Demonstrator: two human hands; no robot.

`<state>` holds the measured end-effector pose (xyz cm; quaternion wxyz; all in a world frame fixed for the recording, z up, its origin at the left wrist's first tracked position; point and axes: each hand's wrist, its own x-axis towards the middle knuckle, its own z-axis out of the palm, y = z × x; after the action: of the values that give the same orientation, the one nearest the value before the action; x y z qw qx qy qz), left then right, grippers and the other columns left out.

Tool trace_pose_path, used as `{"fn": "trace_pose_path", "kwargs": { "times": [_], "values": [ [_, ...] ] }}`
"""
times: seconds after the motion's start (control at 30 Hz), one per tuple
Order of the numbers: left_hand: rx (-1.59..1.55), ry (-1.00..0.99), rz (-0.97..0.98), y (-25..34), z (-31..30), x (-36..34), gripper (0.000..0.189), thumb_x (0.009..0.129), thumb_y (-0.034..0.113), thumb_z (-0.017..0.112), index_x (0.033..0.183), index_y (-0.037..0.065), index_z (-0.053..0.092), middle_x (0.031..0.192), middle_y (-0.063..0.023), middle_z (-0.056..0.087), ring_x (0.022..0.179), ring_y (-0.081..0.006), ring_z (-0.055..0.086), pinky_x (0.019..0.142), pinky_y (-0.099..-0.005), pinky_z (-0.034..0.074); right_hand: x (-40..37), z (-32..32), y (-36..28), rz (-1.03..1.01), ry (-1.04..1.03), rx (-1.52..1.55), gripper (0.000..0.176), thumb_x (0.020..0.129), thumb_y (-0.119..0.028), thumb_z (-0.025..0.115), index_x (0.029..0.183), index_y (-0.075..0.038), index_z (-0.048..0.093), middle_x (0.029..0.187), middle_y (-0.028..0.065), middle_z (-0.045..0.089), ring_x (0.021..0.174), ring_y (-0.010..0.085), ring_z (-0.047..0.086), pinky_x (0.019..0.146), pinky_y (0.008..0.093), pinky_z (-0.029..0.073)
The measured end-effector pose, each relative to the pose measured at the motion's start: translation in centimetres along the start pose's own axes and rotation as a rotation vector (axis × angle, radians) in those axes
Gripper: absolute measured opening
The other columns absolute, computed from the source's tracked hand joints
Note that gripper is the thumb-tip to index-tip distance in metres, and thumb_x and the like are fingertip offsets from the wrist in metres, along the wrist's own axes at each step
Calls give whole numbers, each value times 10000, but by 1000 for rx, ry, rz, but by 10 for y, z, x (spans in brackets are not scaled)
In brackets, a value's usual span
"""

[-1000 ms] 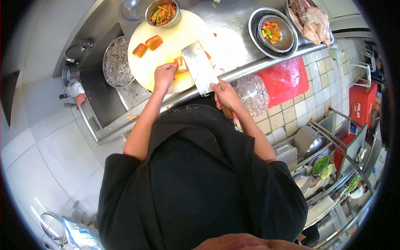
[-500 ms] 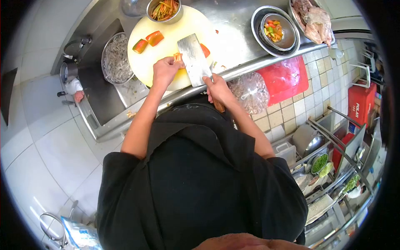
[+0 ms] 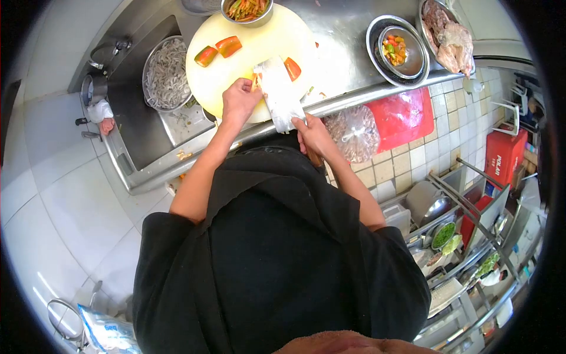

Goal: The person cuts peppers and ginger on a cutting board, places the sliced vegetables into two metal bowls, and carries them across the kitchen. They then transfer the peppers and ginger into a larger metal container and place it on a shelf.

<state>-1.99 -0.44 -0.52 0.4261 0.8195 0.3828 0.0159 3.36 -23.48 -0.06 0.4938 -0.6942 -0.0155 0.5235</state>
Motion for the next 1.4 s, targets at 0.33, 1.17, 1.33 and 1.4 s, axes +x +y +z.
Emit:
{"fn": "trace_pose_path", "kwargs": {
  "times": [0.33, 1.17, 1.33, 1.4],
  "values": [
    [-271, 161, -32, -57, -51, -46, 237, 817, 132, 781, 979, 0, 671, 840, -39, 701, 766, -100, 640, 723, -273, 536, -11, -12, -33, -30, 294, -381, 387, 1042, -358, 588, 1163, 8, 615, 635, 90, 603, 471, 188, 613, 436, 351, 491],
    [522, 78, -267, -312, -190, -76, 233, 883, 170, 623, 1030, 95, 788, 1005, -196, 736, 977, -399, 696, 903, -485, 555, -47, -28, -43, -198, 319, -322, 273, 1031, -290, 629, 1052, -17, 634, 612, 10, 531, 460, 113, 521, 446, 302, 413],
    [606, 300, -392, -337, -259, -137, 205, 892, 204, 669, 921, 20, 754, 862, -225, 734, 879, -408, 725, 768, -516, 561, -67, -44, -26, -249, 319, -718, 318, 989, -320, 669, 1060, -11, 665, 822, 290, 672, 762, 470, 672, 677, 527, 494],
    [946, 84, -581, -372, -304, -177, 271, 936, 271, 657, 1045, 42, 752, 1088, -214, 738, 1052, -373, 715, 873, -480, 572, -75, -43, -35, -212, 259, -821, 303, 982, -316, 674, 1067, -25, 676, 866, 304, 676, 851, 485, 666, 717, 542, 502]
  ]
}}
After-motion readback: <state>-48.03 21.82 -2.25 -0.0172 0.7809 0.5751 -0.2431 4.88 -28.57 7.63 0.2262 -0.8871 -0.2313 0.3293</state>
